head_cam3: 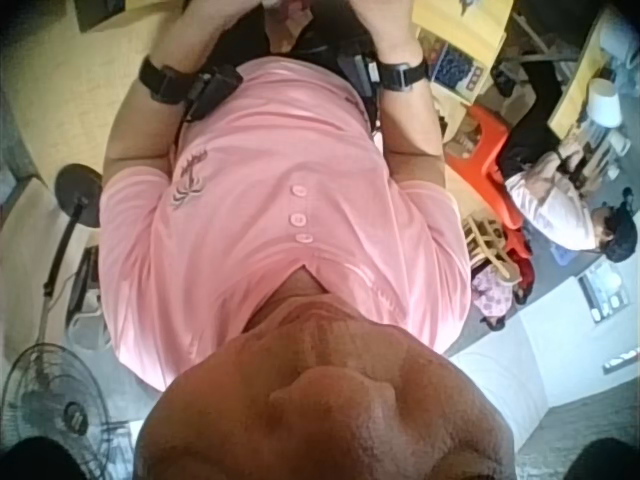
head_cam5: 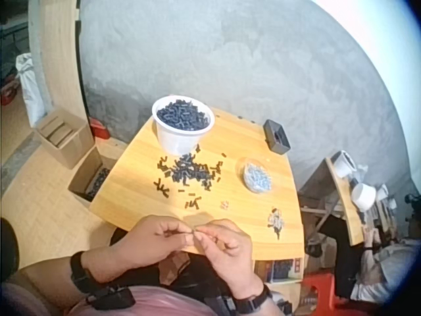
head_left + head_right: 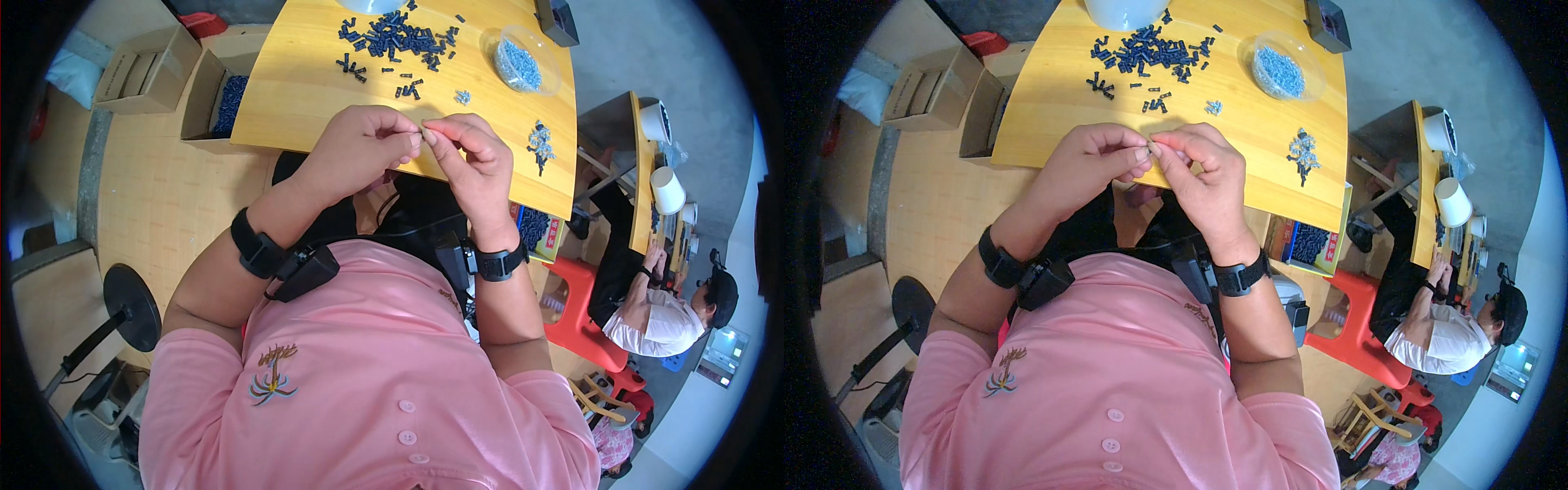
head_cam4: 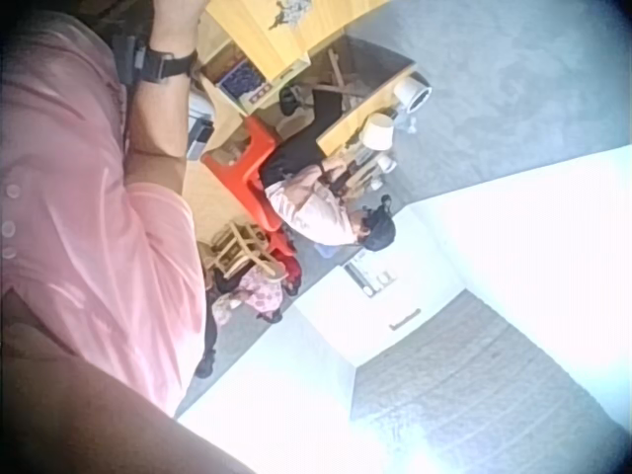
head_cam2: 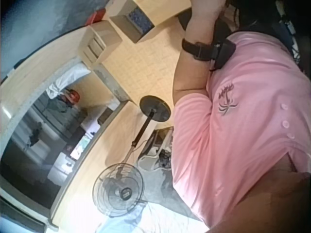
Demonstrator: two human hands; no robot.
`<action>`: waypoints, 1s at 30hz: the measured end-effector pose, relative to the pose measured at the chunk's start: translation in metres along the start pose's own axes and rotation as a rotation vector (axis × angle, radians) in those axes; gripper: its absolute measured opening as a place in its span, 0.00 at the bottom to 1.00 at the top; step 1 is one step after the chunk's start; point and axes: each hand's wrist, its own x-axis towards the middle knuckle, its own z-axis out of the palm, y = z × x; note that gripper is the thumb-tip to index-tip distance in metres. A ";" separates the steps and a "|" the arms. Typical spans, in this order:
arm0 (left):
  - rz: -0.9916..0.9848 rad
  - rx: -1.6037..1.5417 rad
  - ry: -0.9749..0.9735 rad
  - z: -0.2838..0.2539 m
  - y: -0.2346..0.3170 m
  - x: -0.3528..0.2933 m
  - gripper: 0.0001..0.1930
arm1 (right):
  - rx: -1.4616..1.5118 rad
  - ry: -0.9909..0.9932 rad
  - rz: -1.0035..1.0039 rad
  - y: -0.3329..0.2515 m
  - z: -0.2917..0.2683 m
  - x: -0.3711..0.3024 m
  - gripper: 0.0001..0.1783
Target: Assembling small black plastic components at a workstation.
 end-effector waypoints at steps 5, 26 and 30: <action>-0.051 -0.093 0.024 0.001 -0.002 0.002 0.11 | -0.120 -0.013 -0.039 -0.008 0.000 -0.002 0.12; -0.189 -0.363 0.019 0.002 -0.002 -0.001 0.13 | -0.294 0.013 -0.168 -0.006 0.007 -0.003 0.15; -0.116 -0.339 0.039 0.006 -0.004 -0.001 0.12 | -0.270 0.011 -0.167 -0.005 0.007 -0.003 0.15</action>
